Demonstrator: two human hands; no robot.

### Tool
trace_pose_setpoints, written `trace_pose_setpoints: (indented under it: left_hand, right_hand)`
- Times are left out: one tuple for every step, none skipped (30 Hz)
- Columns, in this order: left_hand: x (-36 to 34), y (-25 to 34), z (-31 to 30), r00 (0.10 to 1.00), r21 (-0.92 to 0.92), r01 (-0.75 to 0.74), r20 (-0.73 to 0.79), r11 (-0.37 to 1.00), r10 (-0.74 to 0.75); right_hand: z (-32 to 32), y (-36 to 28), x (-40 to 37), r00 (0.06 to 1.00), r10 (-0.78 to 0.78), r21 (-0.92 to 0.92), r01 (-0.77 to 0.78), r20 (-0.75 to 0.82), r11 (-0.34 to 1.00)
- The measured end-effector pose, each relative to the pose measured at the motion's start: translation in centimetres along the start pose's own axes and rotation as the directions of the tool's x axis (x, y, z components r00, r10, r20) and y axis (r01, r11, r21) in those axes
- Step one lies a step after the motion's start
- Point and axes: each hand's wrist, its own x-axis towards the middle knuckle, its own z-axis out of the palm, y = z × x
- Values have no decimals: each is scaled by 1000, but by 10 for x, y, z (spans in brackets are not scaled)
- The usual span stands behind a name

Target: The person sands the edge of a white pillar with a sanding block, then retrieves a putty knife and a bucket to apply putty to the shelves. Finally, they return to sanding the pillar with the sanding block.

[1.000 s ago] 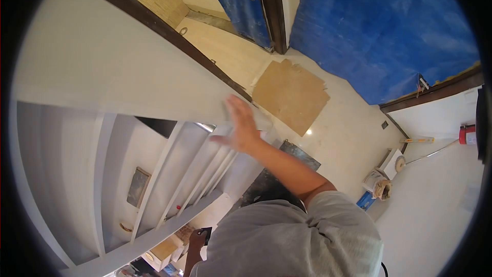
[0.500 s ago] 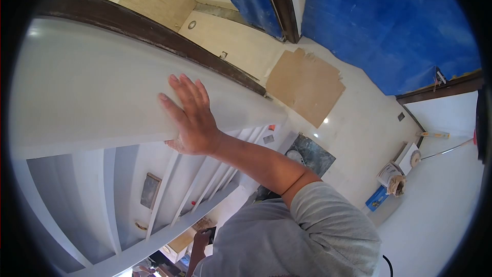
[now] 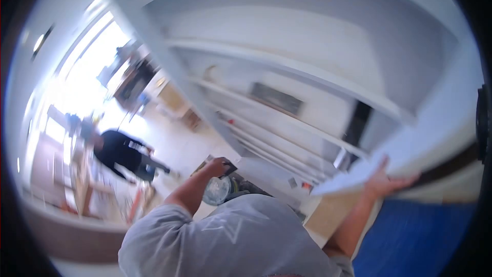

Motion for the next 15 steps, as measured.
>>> trace_pose_setpoints:
  left_hand:
    - [-16,-10,6,998,-10,57,-16,998,-58]
    - [-28,-14,7,995,-11,101,-13,995,-101]
    - [-48,-14,3,983,-19,183,9,983,-182]
    - [-44,-50,21,995,124,100,-14,987,-99]
    - [-52,-73,31,985,9,161,-71,987,-160]
    - [-57,-92,35,969,-102,208,-115,973,-220]
    - [-56,-107,34,936,-167,247,-215,954,-280]
    - [-53,-121,33,889,-234,277,-304,932,-341]
    - [-48,-131,34,830,-299,301,-385,906,-403]
    - [-37,-140,17,817,-408,297,-360,863,-451]
    - [-20,-149,0,771,-466,237,-443,852,-457]
    - [-2,-156,-21,717,-512,172,-521,842,-463]
    - [16,-154,-53,661,-539,93,-596,837,-457]
    - [32,-145,-91,595,-557,9,-665,831,-452]
    - [46,-132,-134,532,-538,-85,-737,839,-418]
  right_hand:
    - [-3,-6,3,1000,-10,-11,10,-18,1000]
    - [-7,-12,8,999,-26,-4,26,-30,1000]
    - [-8,-10,8,999,-32,7,32,-31,999]
    - [-9,-17,10,991,-129,33,131,-35,991]
    - [-12,-22,10,997,-74,72,73,4,995]
    - [-13,-24,6,1000,5,153,-6,7,988]
    - [-20,-29,5,1000,3,52,-3,-10,999]
    - [-26,-43,9,1000,0,-52,-1,-30,999]
    - [-25,-57,14,974,-179,-83,169,-140,982]
    - [-25,-74,19,905,-350,-136,326,-242,936]
    - [-22,-91,18,798,-504,-205,461,-331,864]
    - [-17,-108,11,853,-457,5,473,-251,881]
    - [-9,-126,1,892,-422,210,449,-160,869]
    - [0,-145,-9,913,-403,405,392,-62,826]
    - [12,-170,-17,925,-377,511,303,44,804]
